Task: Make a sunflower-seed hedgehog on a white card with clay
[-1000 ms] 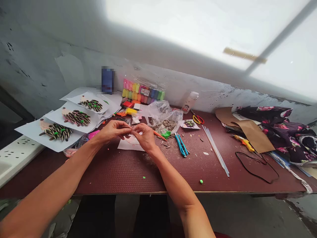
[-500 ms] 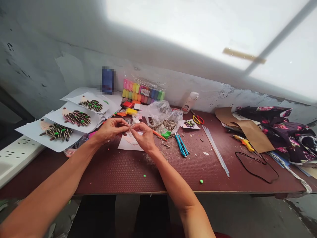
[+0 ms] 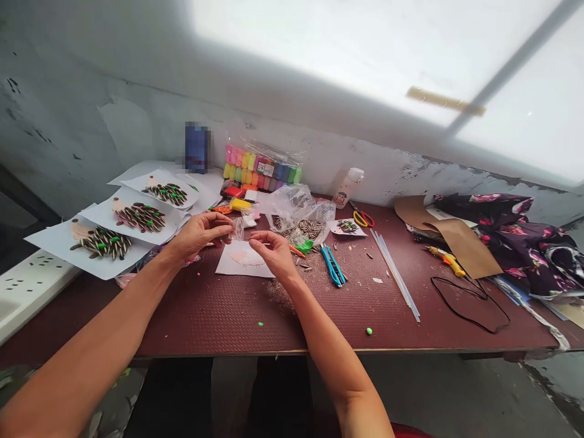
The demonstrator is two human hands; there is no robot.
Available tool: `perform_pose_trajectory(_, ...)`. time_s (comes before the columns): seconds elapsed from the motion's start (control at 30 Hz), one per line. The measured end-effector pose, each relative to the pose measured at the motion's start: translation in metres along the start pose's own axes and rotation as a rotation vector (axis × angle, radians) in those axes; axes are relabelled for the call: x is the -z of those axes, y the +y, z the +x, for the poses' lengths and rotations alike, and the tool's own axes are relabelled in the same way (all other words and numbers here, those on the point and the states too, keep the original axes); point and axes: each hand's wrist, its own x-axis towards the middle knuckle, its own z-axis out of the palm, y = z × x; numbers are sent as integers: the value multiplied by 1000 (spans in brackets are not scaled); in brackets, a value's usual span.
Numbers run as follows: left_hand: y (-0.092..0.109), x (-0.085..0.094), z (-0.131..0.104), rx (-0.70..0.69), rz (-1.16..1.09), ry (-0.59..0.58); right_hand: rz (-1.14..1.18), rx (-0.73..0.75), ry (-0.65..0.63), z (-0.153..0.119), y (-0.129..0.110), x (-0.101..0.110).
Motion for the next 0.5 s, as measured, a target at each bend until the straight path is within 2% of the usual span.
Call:
perform_pose_trajectory(0.17,-3,-2,0,-2,28,-121,-13,14,39,2,3,-1)
perform_pose_trajectory(0.33,-5,-1,2,-8,93,-190,27,35,97,4,2,0)
perform_pose_trajectory(0.5,-4,-1,1,-4,147,-224,96,14,89,3,3,-1)
